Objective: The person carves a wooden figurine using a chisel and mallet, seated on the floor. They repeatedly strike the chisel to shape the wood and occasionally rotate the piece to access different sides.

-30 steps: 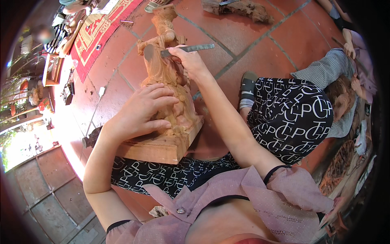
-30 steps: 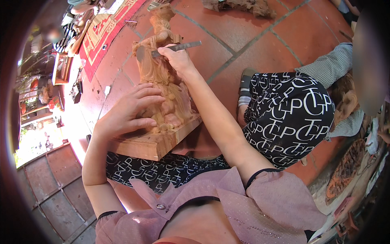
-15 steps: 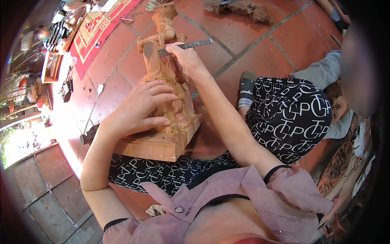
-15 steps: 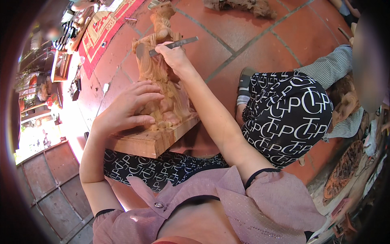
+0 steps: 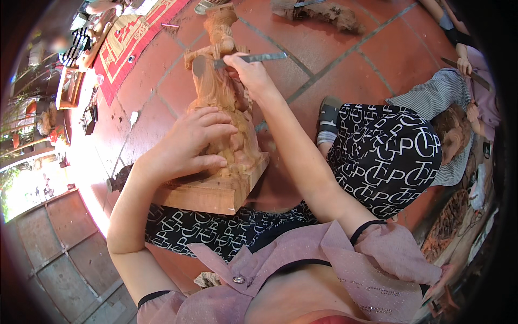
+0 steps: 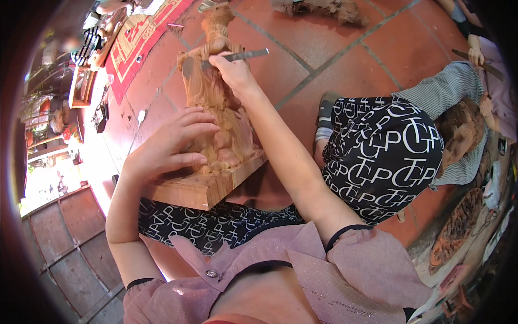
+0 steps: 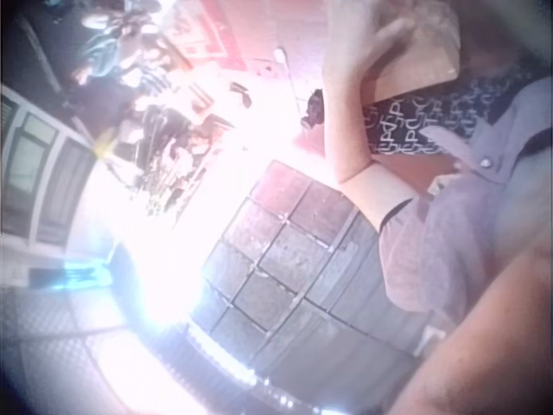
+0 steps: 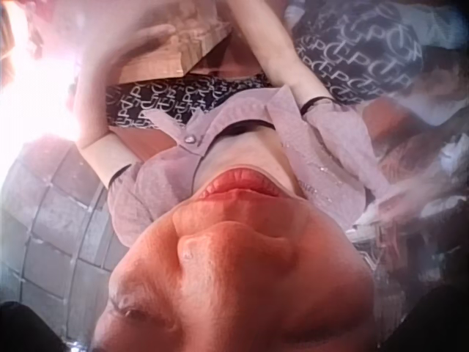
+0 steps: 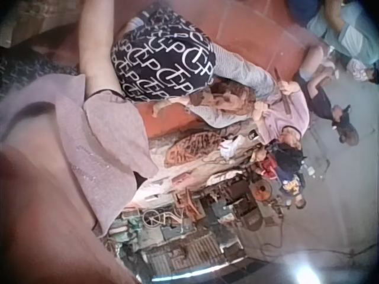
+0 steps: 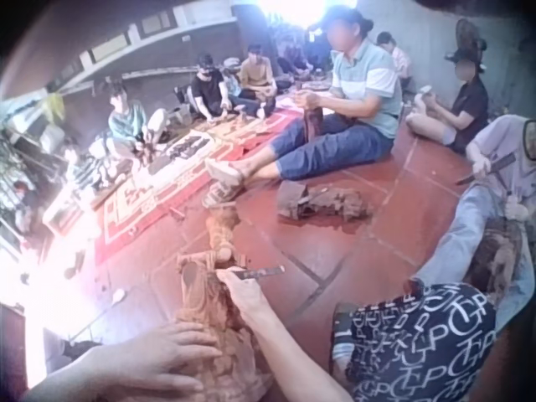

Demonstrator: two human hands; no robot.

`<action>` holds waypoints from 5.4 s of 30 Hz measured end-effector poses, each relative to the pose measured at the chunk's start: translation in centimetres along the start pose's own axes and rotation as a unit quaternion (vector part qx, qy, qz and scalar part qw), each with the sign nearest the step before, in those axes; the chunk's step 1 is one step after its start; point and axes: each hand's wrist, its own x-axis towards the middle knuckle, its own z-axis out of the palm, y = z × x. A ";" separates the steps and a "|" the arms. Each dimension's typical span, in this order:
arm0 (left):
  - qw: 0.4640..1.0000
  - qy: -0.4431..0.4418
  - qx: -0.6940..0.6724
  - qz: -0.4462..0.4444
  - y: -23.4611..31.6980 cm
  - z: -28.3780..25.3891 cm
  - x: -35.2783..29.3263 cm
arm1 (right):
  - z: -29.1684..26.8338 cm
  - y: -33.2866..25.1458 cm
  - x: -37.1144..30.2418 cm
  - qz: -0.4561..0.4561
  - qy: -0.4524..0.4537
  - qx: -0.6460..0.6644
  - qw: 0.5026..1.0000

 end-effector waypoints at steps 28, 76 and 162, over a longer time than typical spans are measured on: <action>1.000 0.003 -0.005 0.002 0.1 -0.4 0.0 | 0.1 0.1 0.4 0.009 0.004 0.042 0.999; 0.998 0.059 0.010 0.032 -0.6 0.8 -0.6 | 1.4 0.7 -3.4 -0.090 0.025 0.066 0.994; 0.944 0.331 0.000 0.005 3.3 -3.0 0.2 | 2.6 -8.3 -8.0 -0.170 -0.130 -0.053 0.975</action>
